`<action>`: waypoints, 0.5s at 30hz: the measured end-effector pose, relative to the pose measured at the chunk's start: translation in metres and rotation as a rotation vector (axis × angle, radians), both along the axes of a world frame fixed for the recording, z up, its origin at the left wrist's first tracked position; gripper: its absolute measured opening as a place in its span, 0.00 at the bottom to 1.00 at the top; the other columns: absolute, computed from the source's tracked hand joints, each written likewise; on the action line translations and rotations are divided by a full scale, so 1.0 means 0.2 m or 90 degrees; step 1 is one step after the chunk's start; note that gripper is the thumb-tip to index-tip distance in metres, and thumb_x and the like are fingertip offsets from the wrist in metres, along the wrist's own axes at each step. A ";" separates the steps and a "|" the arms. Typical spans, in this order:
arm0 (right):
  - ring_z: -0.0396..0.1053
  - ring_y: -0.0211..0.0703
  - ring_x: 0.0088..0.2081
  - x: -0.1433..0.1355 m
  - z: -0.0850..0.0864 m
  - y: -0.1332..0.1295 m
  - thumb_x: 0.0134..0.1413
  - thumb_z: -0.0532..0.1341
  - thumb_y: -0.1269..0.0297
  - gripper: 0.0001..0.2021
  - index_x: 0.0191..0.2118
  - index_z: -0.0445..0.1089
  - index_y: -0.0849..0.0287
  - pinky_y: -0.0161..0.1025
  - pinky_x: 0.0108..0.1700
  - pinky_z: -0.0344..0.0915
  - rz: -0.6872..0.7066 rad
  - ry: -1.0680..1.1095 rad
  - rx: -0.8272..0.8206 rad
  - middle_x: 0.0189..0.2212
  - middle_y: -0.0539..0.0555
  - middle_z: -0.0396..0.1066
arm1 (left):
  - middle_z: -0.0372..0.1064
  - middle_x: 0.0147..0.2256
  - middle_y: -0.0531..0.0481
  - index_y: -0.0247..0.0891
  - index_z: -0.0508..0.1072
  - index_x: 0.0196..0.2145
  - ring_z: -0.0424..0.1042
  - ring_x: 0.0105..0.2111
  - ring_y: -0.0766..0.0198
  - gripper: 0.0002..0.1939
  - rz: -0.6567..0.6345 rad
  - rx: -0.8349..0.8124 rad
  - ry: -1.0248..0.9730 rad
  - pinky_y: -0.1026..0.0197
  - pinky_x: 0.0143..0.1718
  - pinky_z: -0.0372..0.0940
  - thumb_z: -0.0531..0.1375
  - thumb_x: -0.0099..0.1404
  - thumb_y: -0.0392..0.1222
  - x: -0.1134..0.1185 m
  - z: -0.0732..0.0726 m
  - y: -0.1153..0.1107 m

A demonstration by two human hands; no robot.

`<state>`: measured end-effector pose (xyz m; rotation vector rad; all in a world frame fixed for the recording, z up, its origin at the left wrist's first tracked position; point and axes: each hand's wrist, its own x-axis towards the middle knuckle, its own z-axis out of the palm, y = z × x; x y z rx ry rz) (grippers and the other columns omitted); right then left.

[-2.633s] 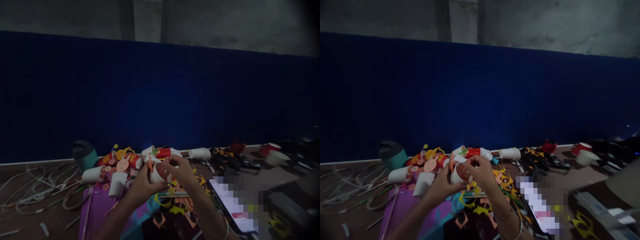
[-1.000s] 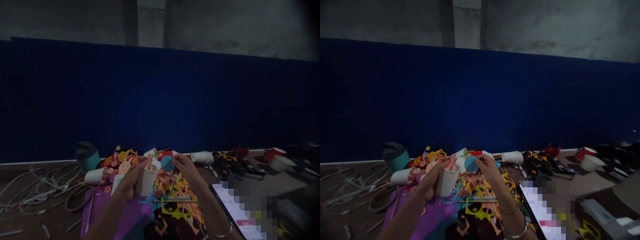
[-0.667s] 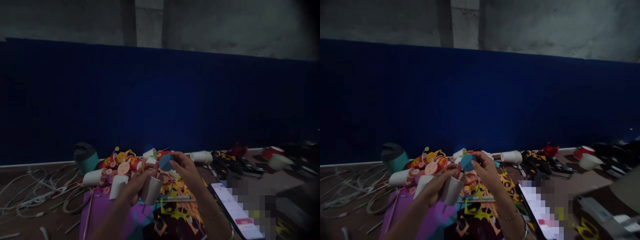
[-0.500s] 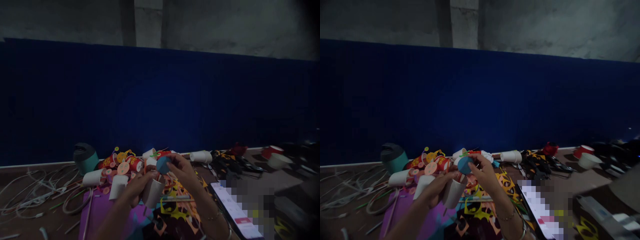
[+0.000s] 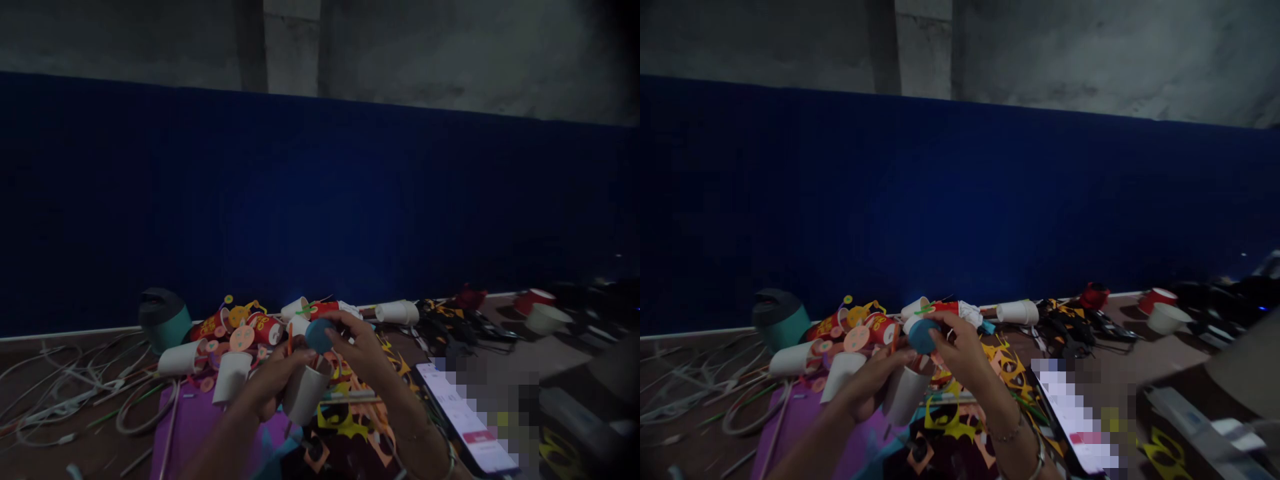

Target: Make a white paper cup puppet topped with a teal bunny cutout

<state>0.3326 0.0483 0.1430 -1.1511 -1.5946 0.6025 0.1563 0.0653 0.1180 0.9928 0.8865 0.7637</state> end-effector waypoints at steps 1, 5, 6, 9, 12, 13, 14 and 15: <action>0.67 0.43 0.36 0.00 0.00 0.00 0.52 0.57 0.71 0.13 0.44 0.72 0.56 0.38 0.37 0.63 -0.001 -0.002 0.003 0.37 0.53 0.73 | 0.74 0.36 0.49 0.40 0.68 0.44 0.73 0.39 0.58 0.20 -0.006 0.001 0.003 0.61 0.39 0.64 0.64 0.54 0.45 0.00 0.00 0.00; 0.66 0.42 0.33 -0.01 0.01 -0.01 0.52 0.57 0.71 0.13 0.44 0.72 0.55 0.38 0.34 0.62 -0.011 -0.022 0.002 0.36 0.52 0.73 | 0.74 0.38 0.48 0.40 0.68 0.45 0.72 0.39 0.58 0.19 -0.019 0.020 0.005 0.60 0.39 0.64 0.63 0.55 0.44 -0.01 -0.02 0.00; 0.66 0.42 0.33 -0.01 0.01 -0.02 0.52 0.57 0.71 0.13 0.43 0.72 0.55 0.38 0.34 0.62 -0.015 -0.026 0.002 0.36 0.52 0.73 | 0.74 0.38 0.48 0.40 0.68 0.46 0.72 0.39 0.57 0.20 -0.017 0.026 0.007 0.60 0.39 0.64 0.63 0.55 0.44 -0.01 -0.02 0.00; 0.67 0.42 0.34 -0.01 0.01 -0.02 0.52 0.57 0.71 0.13 0.43 0.72 0.56 0.39 0.36 0.63 -0.019 -0.027 0.019 0.37 0.53 0.74 | 0.73 0.35 0.48 0.39 0.69 0.45 0.72 0.38 0.56 0.19 -0.012 0.040 0.010 0.59 0.38 0.64 0.62 0.55 0.43 0.00 -0.03 0.01; 0.68 0.43 0.37 -0.02 0.00 -0.02 0.52 0.57 0.72 0.13 0.43 0.71 0.55 0.39 0.37 0.64 -0.017 -0.033 0.036 0.39 0.53 0.74 | 0.73 0.33 0.49 0.39 0.70 0.43 0.72 0.35 0.59 0.16 -0.003 0.055 0.009 0.61 0.36 0.64 0.61 0.55 0.40 0.01 -0.03 0.01; 0.68 0.43 0.37 -0.02 0.00 -0.02 0.52 0.57 0.72 0.13 0.43 0.71 0.55 0.38 0.36 0.64 -0.017 -0.036 0.039 0.39 0.53 0.74 | 0.73 0.32 0.49 0.39 0.71 0.41 0.72 0.34 0.59 0.15 0.005 0.059 0.013 0.62 0.35 0.64 0.61 0.54 0.39 0.01 -0.03 0.01; 0.69 0.43 0.37 -0.02 0.00 -0.02 0.52 0.57 0.72 0.13 0.43 0.71 0.55 0.38 0.36 0.64 -0.019 -0.041 0.043 0.39 0.53 0.74 | 0.73 0.30 0.50 0.38 0.71 0.40 0.72 0.32 0.60 0.14 0.015 0.062 0.019 0.62 0.34 0.63 0.61 0.54 0.39 0.02 -0.03 0.01; 0.69 0.43 0.37 -0.02 0.00 -0.03 0.52 0.57 0.72 0.13 0.43 0.71 0.55 0.38 0.35 0.65 -0.020 -0.045 0.048 0.39 0.53 0.74 | 0.73 0.29 0.50 0.38 0.71 0.38 0.72 0.31 0.60 0.13 0.024 0.061 0.025 0.63 0.33 0.63 0.62 0.53 0.39 0.02 -0.03 0.01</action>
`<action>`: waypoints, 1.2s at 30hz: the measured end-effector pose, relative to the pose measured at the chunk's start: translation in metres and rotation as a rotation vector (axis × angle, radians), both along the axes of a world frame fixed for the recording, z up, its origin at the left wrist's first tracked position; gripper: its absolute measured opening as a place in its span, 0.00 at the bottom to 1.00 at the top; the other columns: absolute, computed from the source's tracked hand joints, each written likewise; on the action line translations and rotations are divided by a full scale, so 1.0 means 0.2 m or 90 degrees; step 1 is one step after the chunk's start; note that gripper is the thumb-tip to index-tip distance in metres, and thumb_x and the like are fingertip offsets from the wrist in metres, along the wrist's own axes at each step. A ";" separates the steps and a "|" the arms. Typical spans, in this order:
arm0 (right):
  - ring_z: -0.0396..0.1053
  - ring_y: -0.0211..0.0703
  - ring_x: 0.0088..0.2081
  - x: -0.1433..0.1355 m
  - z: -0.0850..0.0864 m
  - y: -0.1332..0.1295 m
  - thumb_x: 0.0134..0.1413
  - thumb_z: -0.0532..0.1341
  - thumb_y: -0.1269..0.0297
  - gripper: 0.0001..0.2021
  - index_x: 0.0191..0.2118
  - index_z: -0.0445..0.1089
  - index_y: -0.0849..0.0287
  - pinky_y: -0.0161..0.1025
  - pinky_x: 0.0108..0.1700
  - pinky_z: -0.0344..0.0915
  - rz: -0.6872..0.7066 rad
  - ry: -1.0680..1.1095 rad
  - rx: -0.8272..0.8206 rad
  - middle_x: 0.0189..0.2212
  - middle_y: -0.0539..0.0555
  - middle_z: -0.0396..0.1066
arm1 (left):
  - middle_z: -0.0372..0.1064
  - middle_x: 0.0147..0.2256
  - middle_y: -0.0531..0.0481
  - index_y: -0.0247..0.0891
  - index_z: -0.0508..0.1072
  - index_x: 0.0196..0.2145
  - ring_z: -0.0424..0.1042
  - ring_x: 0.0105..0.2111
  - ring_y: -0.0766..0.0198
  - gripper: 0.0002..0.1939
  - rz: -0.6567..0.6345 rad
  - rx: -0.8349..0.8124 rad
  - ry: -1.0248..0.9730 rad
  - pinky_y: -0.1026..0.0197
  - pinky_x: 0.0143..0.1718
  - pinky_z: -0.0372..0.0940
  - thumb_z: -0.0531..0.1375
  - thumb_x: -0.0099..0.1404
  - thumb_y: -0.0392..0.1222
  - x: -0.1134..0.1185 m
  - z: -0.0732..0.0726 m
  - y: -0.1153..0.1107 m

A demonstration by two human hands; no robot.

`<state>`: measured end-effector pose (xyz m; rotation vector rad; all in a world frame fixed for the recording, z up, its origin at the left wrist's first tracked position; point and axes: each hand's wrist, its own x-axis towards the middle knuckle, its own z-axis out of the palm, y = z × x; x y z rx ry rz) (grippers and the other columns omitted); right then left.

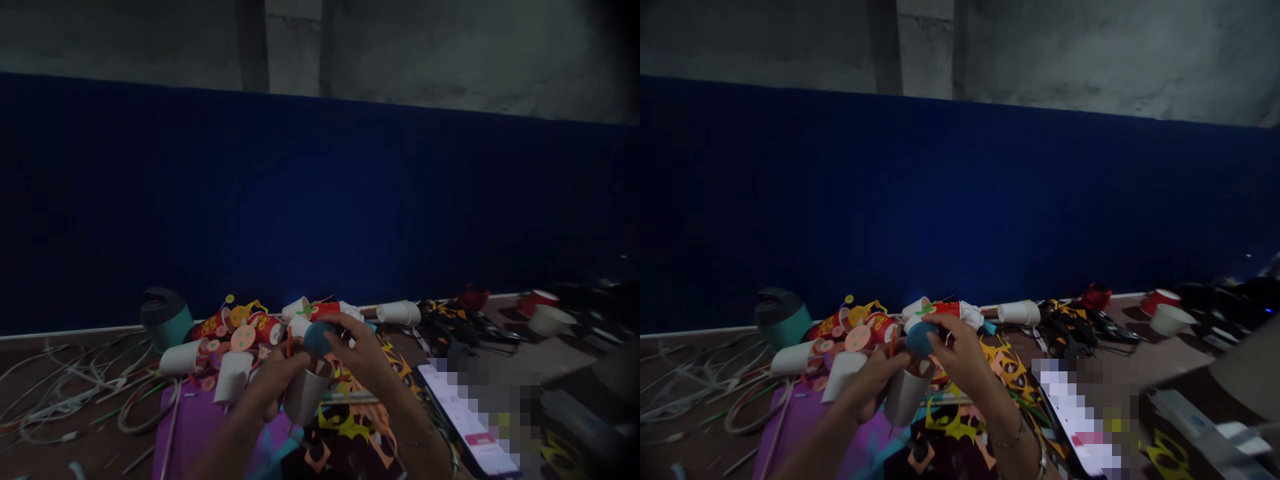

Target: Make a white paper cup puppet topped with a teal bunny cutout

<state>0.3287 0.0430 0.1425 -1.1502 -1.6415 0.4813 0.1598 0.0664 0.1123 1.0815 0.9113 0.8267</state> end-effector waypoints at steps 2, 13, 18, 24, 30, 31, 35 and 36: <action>0.70 0.44 0.38 0.00 0.00 0.00 0.52 0.58 0.71 0.13 0.44 0.72 0.54 0.38 0.36 0.65 0.000 -0.003 0.011 0.40 0.53 0.74 | 0.73 0.27 0.50 0.37 0.71 0.36 0.72 0.30 0.60 0.12 0.014 -0.003 0.005 0.62 0.32 0.63 0.62 0.52 0.39 0.00 0.00 0.00; 0.69 0.43 0.34 0.00 0.00 0.00 0.53 0.58 0.67 0.15 0.48 0.70 0.55 0.37 0.32 0.64 0.019 0.039 -0.041 0.39 0.55 0.73 | 0.75 0.30 0.47 0.36 0.73 0.36 0.73 0.29 0.59 0.11 0.020 0.017 -0.048 0.60 0.35 0.65 0.62 0.54 0.39 0.01 0.01 -0.01; 0.67 0.40 0.30 0.01 -0.01 0.02 0.50 0.61 0.64 0.13 0.44 0.71 0.59 0.34 0.28 0.62 0.057 0.069 -0.154 0.31 0.53 0.72 | 0.75 0.28 0.49 0.38 0.74 0.34 0.73 0.29 0.60 0.11 0.074 -0.032 -0.092 0.62 0.33 0.65 0.65 0.53 0.42 0.01 0.02 -0.02; 0.63 0.37 0.25 -0.02 -0.06 0.05 0.48 0.62 0.62 0.07 0.30 0.73 0.61 0.33 0.27 0.60 0.079 0.151 -0.222 0.22 0.49 0.67 | 0.75 0.27 0.49 0.37 0.75 0.33 0.72 0.28 0.61 0.11 0.044 -0.020 -0.118 0.62 0.34 0.64 0.66 0.52 0.43 0.02 0.05 -0.03; 0.62 0.36 0.23 -0.06 -0.07 0.05 0.45 0.63 0.63 0.07 0.27 0.72 0.62 0.33 0.26 0.59 0.070 0.237 -0.218 0.21 0.48 0.66 | 0.68 0.21 0.56 0.36 0.73 0.29 0.67 0.23 0.67 0.11 0.073 -0.022 -0.141 0.66 0.29 0.60 0.68 0.50 0.43 0.03 0.03 -0.03; 0.62 0.36 0.23 -0.06 -0.06 0.05 0.45 0.63 0.63 0.07 0.27 0.71 0.62 0.33 0.26 0.59 0.064 0.240 -0.211 0.21 0.48 0.66 | 0.68 0.20 0.56 0.36 0.72 0.27 0.66 0.23 0.68 0.11 0.076 -0.027 -0.148 0.67 0.28 0.60 0.69 0.50 0.43 0.03 0.03 -0.03; 0.63 0.37 0.25 -0.09 -0.03 0.03 0.44 0.62 0.64 0.07 0.23 0.70 0.61 0.33 0.27 0.60 0.035 0.212 -0.168 0.23 0.49 0.65 | 0.66 0.19 0.57 0.36 0.69 0.22 0.64 0.22 0.70 0.13 0.071 -0.027 -0.166 0.69 0.25 0.57 0.69 0.49 0.43 0.03 0.03 -0.03; 0.63 0.38 0.26 -0.09 -0.03 0.02 0.45 0.61 0.65 0.07 0.22 0.69 0.62 0.33 0.27 0.60 0.031 0.201 -0.156 0.23 0.50 0.65 | 0.65 0.19 0.57 0.36 0.69 0.22 0.64 0.22 0.70 0.13 0.071 -0.027 -0.163 0.69 0.25 0.57 0.69 0.49 0.42 0.03 0.03 -0.03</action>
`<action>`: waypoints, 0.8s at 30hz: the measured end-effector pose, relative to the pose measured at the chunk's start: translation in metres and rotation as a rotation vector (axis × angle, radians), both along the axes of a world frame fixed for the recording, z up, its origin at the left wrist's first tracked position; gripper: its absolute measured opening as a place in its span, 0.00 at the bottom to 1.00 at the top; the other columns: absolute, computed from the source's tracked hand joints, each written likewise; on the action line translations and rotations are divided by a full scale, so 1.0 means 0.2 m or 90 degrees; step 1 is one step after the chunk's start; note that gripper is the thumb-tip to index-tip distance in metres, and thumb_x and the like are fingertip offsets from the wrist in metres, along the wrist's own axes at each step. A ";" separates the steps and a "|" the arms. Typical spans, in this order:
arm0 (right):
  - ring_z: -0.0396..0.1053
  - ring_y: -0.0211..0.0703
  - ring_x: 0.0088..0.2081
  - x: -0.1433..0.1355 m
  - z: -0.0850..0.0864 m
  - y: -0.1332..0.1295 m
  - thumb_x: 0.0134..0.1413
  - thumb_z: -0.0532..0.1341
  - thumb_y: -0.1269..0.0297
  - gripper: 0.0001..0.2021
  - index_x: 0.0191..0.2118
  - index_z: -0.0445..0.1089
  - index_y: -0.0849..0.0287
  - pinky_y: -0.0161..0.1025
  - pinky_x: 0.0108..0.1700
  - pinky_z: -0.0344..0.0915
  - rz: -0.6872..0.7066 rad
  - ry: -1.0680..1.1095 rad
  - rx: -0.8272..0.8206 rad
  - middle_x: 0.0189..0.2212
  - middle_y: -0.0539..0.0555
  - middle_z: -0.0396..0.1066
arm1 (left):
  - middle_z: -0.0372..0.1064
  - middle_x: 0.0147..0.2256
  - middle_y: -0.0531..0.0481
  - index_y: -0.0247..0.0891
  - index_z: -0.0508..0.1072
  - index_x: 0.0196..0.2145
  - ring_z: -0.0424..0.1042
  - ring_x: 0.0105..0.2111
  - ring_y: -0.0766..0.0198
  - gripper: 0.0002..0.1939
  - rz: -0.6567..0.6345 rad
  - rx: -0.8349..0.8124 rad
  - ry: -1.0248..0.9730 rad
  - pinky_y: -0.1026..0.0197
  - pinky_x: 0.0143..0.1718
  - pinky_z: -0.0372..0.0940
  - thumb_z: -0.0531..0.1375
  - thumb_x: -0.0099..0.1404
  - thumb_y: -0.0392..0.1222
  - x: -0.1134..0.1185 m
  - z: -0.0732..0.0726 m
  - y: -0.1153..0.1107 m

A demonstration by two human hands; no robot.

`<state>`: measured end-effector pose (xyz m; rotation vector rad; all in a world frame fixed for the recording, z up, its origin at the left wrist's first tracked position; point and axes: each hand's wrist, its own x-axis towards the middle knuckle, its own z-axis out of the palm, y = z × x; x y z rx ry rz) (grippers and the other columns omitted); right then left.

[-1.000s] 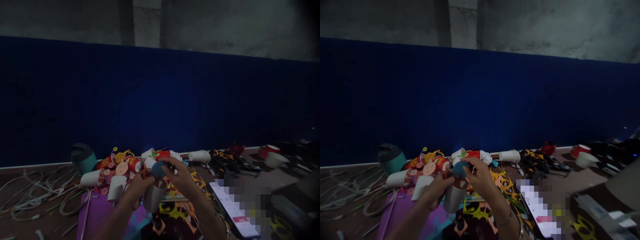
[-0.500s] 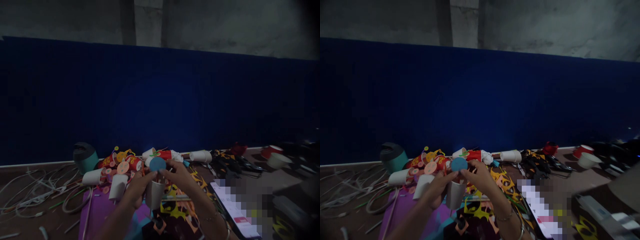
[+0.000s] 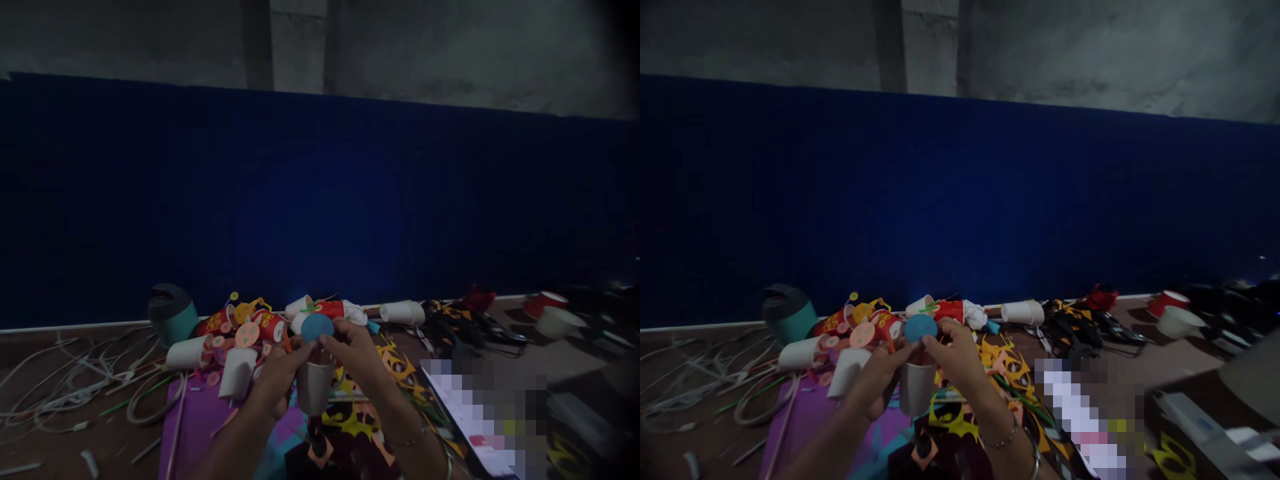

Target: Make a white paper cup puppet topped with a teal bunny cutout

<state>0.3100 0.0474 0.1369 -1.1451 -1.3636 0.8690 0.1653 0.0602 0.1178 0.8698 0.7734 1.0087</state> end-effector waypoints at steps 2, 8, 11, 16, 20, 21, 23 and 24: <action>0.63 0.38 0.26 0.00 0.00 0.00 0.45 0.61 0.65 0.07 0.21 0.69 0.62 0.34 0.28 0.61 -0.006 -0.012 0.020 0.24 0.50 0.65 | 0.65 0.19 0.57 0.36 0.69 0.22 0.64 0.22 0.70 0.13 0.005 -0.003 0.006 0.69 0.25 0.58 0.69 0.49 0.42 0.00 0.00 0.00; 0.63 0.38 0.26 0.01 -0.01 0.01 0.47 0.60 0.64 0.08 0.23 0.70 0.61 0.35 0.28 0.61 0.018 0.003 -0.002 0.23 0.50 0.66 | 0.69 0.22 0.55 0.36 0.70 0.23 0.68 0.25 0.67 0.13 0.020 -0.002 0.005 0.67 0.28 0.60 0.69 0.47 0.43 0.01 0.01 0.01; 0.64 0.40 0.26 0.01 0.00 0.00 0.49 0.60 0.61 0.10 0.25 0.72 0.61 0.35 0.29 0.61 0.015 -0.035 -0.018 0.23 0.51 0.68 | 0.71 0.22 0.54 0.37 0.70 0.24 0.70 0.27 0.64 0.11 0.033 -0.005 0.018 0.65 0.31 0.61 0.69 0.47 0.42 0.01 0.01 0.00; 0.63 0.39 0.22 0.00 -0.02 0.01 0.46 0.63 0.57 0.12 0.25 0.73 0.62 0.35 0.24 0.60 0.012 0.018 -0.096 0.19 0.51 0.67 | 0.69 0.21 0.56 0.37 0.70 0.24 0.68 0.24 0.66 0.09 0.031 0.008 0.031 0.67 0.29 0.60 0.67 0.48 0.38 0.01 -0.01 -0.01; 0.65 0.40 0.26 -0.01 -0.05 0.02 0.45 0.64 0.60 0.11 0.21 0.73 0.61 0.36 0.28 0.61 -0.007 0.024 -0.006 0.24 0.52 0.68 | 0.70 0.21 0.54 0.36 0.71 0.24 0.69 0.25 0.65 0.08 0.027 0.029 0.040 0.66 0.30 0.61 0.67 0.49 0.39 0.02 -0.01 -0.01; 0.65 0.40 0.27 -0.01 -0.05 0.02 0.46 0.64 0.61 0.11 0.20 0.73 0.61 0.36 0.29 0.62 -0.015 0.015 0.017 0.24 0.52 0.68 | 0.71 0.22 0.53 0.36 0.72 0.25 0.70 0.26 0.63 0.08 0.022 0.043 0.040 0.65 0.31 0.61 0.67 0.50 0.40 0.02 -0.01 -0.01; 0.65 0.40 0.28 -0.02 -0.05 0.01 0.46 0.63 0.62 0.11 0.18 0.72 0.60 0.36 0.30 0.62 -0.032 -0.004 0.057 0.24 0.52 0.67 | 0.72 0.24 0.51 0.36 0.73 0.28 0.71 0.29 0.61 0.08 0.015 0.072 0.033 0.64 0.32 0.62 0.66 0.51 0.41 0.02 -0.01 -0.02; 0.65 0.40 0.28 -0.02 -0.04 0.01 0.46 0.63 0.62 0.11 0.18 0.72 0.60 0.36 0.31 0.62 -0.039 -0.011 0.070 0.24 0.52 0.67 | 0.73 0.25 0.51 0.36 0.74 0.29 0.71 0.29 0.60 0.08 0.016 0.080 0.029 0.64 0.33 0.62 0.66 0.52 0.41 0.03 -0.01 -0.02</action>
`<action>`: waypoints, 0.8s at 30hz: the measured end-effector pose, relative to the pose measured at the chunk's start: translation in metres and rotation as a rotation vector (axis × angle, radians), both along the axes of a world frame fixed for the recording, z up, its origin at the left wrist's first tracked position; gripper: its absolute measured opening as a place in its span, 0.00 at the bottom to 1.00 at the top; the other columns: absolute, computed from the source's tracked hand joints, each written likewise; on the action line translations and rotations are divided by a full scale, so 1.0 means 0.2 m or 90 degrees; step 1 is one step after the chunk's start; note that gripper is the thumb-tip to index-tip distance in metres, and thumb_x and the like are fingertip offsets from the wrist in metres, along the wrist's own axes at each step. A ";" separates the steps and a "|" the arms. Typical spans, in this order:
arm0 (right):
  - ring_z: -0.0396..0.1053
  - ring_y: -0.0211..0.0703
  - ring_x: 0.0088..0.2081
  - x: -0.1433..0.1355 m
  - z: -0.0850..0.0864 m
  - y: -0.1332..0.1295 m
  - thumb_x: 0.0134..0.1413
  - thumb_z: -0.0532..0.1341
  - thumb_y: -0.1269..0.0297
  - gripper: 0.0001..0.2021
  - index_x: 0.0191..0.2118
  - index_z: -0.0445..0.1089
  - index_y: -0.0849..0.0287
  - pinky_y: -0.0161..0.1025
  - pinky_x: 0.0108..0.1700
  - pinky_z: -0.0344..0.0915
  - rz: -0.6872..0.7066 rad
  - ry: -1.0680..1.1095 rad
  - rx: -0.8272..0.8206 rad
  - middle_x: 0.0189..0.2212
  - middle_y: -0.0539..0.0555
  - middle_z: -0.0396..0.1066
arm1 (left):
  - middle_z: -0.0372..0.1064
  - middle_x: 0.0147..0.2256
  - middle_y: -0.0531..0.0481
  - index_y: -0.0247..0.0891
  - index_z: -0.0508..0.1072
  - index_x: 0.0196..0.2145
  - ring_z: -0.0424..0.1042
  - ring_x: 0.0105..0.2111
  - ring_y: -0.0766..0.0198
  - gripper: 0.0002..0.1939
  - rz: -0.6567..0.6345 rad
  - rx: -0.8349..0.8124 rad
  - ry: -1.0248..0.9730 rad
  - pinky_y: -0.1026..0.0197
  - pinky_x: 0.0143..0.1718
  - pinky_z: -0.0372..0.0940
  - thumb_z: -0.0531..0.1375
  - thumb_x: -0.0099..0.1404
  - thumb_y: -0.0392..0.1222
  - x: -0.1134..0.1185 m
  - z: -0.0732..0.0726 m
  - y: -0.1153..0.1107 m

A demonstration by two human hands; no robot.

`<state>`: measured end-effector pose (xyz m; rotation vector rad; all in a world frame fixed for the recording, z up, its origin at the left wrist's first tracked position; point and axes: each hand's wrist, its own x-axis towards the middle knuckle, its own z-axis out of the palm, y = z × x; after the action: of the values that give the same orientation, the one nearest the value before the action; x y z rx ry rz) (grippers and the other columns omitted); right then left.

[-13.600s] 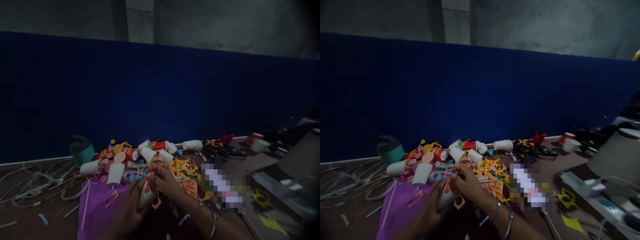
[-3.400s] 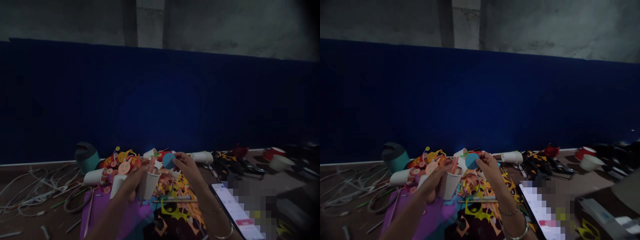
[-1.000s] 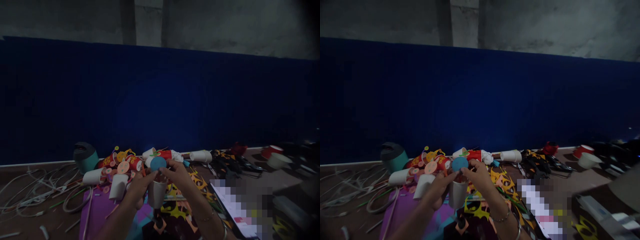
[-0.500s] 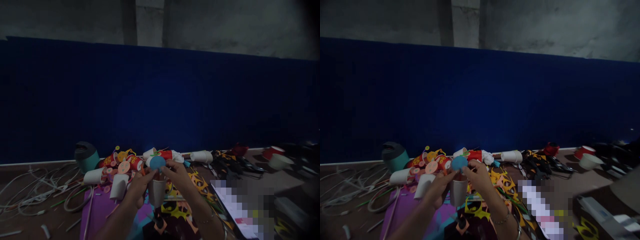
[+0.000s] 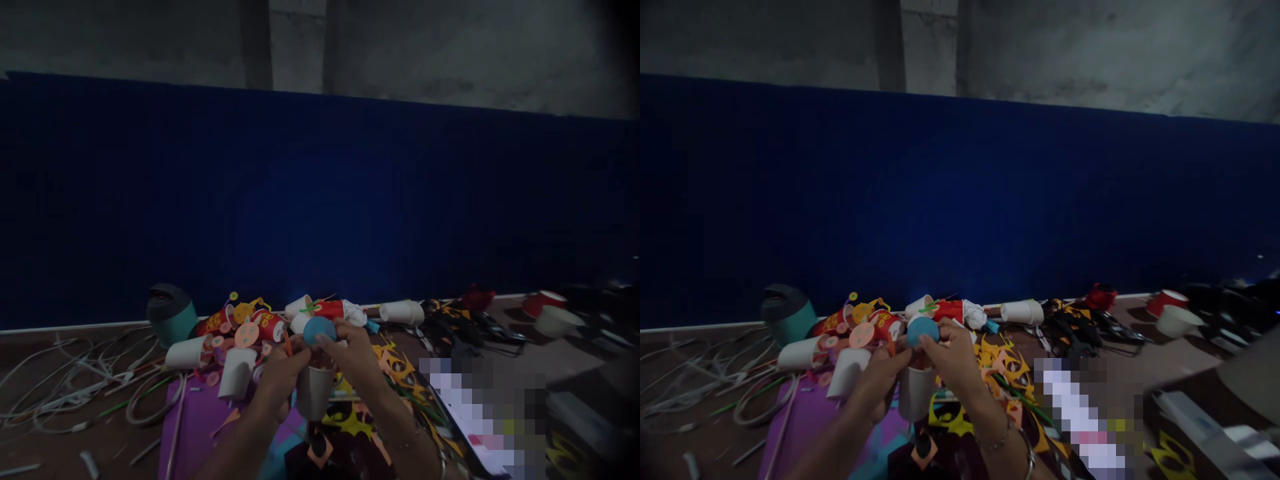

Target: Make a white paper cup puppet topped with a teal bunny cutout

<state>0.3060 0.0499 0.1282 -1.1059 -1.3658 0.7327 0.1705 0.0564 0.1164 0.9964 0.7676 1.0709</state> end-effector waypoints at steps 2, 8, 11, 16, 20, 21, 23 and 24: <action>0.65 0.39 0.28 0.00 0.00 0.00 0.47 0.63 0.62 0.12 0.18 0.71 0.60 0.35 0.31 0.62 -0.013 -0.006 0.008 0.24 0.51 0.67 | 0.71 0.23 0.52 0.36 0.73 0.28 0.70 0.27 0.62 0.08 0.013 -0.001 0.000 0.64 0.32 0.62 0.66 0.51 0.41 0.00 0.00 0.00; 0.65 0.40 0.24 0.01 0.01 0.00 0.46 0.64 0.57 0.12 0.24 0.73 0.62 0.36 0.27 0.62 0.076 0.031 -0.149 0.19 0.51 0.69 | 0.67 0.19 0.56 0.37 0.69 0.23 0.67 0.23 0.66 0.10 0.044 -0.045 0.030 0.66 0.27 0.59 0.67 0.49 0.41 -0.02 -0.02 0.03; 0.67 0.41 0.26 0.03 0.02 0.00 0.47 0.63 0.58 0.11 0.28 0.74 0.62 0.36 0.29 0.63 0.077 0.000 -0.149 0.22 0.52 0.72 | 0.67 0.20 0.56 0.37 0.70 0.24 0.67 0.23 0.66 0.10 0.040 -0.052 0.032 0.65 0.27 0.60 0.67 0.49 0.42 -0.03 -0.02 0.04; 0.68 0.43 0.29 0.03 0.00 0.01 0.48 0.63 0.58 0.11 0.31 0.75 0.61 0.37 0.32 0.64 0.048 -0.035 -0.107 0.25 0.53 0.73 | 0.73 0.24 0.51 0.36 0.73 0.30 0.72 0.27 0.61 0.11 0.010 -0.070 0.041 0.61 0.32 0.64 0.67 0.50 0.42 -0.03 -0.01 0.04; 0.68 0.44 0.32 0.03 -0.03 0.03 0.48 0.63 0.61 0.09 0.24 0.74 0.61 0.38 0.36 0.65 0.029 -0.010 -0.036 0.27 0.53 0.72 | 0.76 0.32 0.45 0.35 0.73 0.38 0.74 0.33 0.56 0.16 -0.045 -0.052 0.023 0.58 0.38 0.65 0.66 0.52 0.43 -0.04 0.02 0.03; 0.68 0.44 0.32 0.03 -0.03 0.03 0.48 0.63 0.61 0.09 0.24 0.74 0.61 0.39 0.37 0.65 0.020 -0.003 -0.024 0.28 0.53 0.73 | 0.76 0.35 0.44 0.35 0.73 0.41 0.74 0.35 0.55 0.17 -0.063 -0.039 0.012 0.58 0.39 0.65 0.66 0.53 0.43 -0.04 0.03 0.03; 0.69 0.46 0.34 0.03 -0.03 0.03 0.49 0.63 0.61 0.09 0.25 0.75 0.60 0.40 0.39 0.65 0.012 0.005 -0.008 0.31 0.54 0.73 | 0.75 0.38 0.43 0.36 0.72 0.43 0.74 0.38 0.55 0.19 -0.077 -0.023 0.003 0.58 0.41 0.65 0.66 0.53 0.43 -0.05 0.04 0.03; 0.69 0.46 0.35 0.03 -0.03 0.03 0.50 0.63 0.60 0.09 0.27 0.76 0.60 0.40 0.39 0.65 0.014 0.003 -0.007 0.32 0.54 0.73 | 0.75 0.38 0.44 0.36 0.72 0.42 0.74 0.38 0.55 0.19 -0.067 -0.027 0.002 0.59 0.40 0.66 0.67 0.52 0.43 -0.05 0.04 0.03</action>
<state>0.3113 0.0567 0.1221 -1.0987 -1.3728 0.7597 0.1608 0.0626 0.1239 0.9916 0.7299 0.9585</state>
